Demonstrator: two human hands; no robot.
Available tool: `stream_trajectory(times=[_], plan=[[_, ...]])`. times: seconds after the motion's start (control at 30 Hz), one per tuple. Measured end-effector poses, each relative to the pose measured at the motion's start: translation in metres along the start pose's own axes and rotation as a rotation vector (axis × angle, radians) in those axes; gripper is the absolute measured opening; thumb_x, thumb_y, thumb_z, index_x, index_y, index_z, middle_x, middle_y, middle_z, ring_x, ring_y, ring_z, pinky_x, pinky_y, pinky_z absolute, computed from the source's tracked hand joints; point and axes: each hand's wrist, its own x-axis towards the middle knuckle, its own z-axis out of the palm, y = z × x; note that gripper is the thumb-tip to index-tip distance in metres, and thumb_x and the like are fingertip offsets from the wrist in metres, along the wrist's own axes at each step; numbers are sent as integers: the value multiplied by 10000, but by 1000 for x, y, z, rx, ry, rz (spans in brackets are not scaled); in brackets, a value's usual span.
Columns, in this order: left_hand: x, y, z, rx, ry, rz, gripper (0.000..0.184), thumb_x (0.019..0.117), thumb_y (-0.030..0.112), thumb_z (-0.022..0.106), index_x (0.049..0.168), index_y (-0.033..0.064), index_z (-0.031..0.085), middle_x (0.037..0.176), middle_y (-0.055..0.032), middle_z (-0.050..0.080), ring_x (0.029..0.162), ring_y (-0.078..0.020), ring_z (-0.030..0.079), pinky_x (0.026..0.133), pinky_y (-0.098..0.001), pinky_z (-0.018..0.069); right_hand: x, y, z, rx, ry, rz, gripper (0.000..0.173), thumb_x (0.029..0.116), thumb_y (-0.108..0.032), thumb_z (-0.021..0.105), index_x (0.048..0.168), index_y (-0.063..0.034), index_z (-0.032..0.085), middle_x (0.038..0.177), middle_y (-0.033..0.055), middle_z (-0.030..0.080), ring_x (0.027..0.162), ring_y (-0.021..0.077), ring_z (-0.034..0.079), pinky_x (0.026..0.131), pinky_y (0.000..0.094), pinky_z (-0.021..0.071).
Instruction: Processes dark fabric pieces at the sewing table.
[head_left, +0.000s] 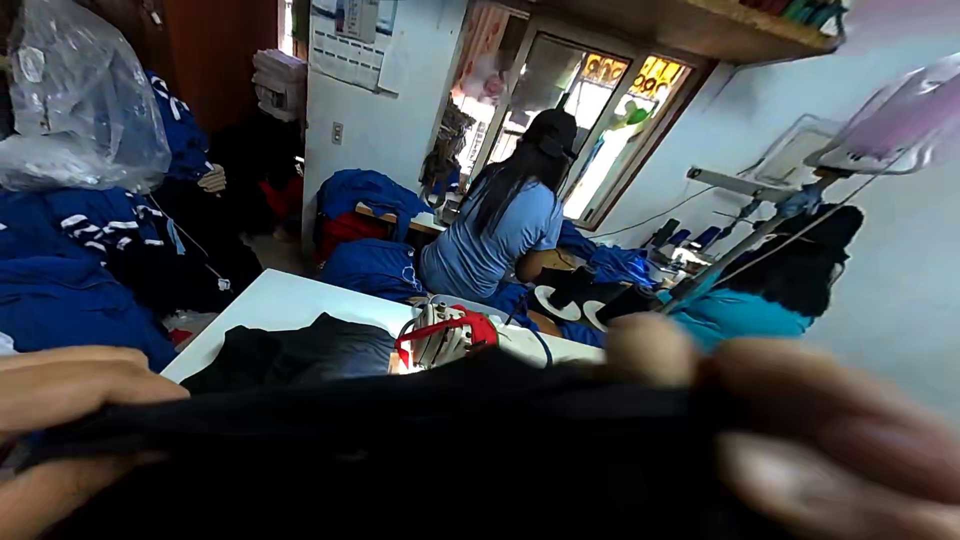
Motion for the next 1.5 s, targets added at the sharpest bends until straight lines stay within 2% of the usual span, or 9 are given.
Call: stream_trajectory(times=[0.27,0.37,0.47,0.77,0.97,1.17,1.3,1.4,1.5], plan=[[16,-4,38,-303,-288,-234,349,961,538,617,1086,239,748,1015,156,734,934,59,669,822,-152,565,-67,-7,-69,-729,-162,328,311,983,-149,556,1285,-173,626,999,-117,673,881,-43,613,800,179,529],[-10,-70,96,-116,-434,-373,249,922,383,682,971,156,774,951,62,741,929,-17,681,846,-259,569,-119,55,-101,-1012,-390,815,417,936,-15,539,1344,25,614,1077,235,679,981,339,669,879,516,551],[-26,-110,149,-28,-734,-655,273,966,262,684,1076,18,738,1091,-128,719,1081,-227,664,988,-438,501,-152,125,-100,-1136,-389,1075,409,1006,-221,591,1363,-24,633,1250,253,669,1224,435,606,1061,601,457],[-34,-132,206,414,-856,-729,331,1003,330,592,1145,64,730,1198,-157,644,1212,-341,576,1068,-532,410,-184,207,-100,-1264,-135,673,236,922,-60,613,1092,-33,775,980,124,778,931,297,755,866,535,585],[-24,-127,214,224,-687,-848,312,1029,283,558,1199,66,704,1158,-116,712,1155,-287,631,1070,-592,339,-164,187,-113,-916,108,917,269,986,-110,553,1197,10,667,961,99,732,874,138,705,834,318,575],[-36,-132,245,455,-627,-749,333,990,349,600,1260,186,704,1221,-56,681,1205,-271,586,1074,-600,301,-166,188,-119,-1374,-227,978,327,1006,-118,521,1249,-115,740,1113,135,756,1037,319,731,889,550,571],[-54,-112,267,644,-414,-462,177,956,107,631,1058,105,775,1107,-135,729,1104,-354,659,961,-568,472,-186,200,-133,-1649,-302,469,262,858,-96,695,1098,-136,795,960,128,749,896,328,737,730,503,615],[-57,-81,276,610,-510,-602,325,965,138,515,1167,1,730,1205,-213,683,1167,-379,650,963,-534,530,-186,204,-144,-1633,-425,260,283,862,-66,673,1106,-154,787,1027,74,759,962,272,732,821,457,610],[-68,-63,286,589,-501,-727,608,1013,422,380,1399,9,602,1474,-231,538,1390,-404,493,1119,-626,359,-185,201,-147,-1617,-601,218,285,904,-44,611,1121,-129,775,1245,2,729,1097,210,699,907,419,572]])
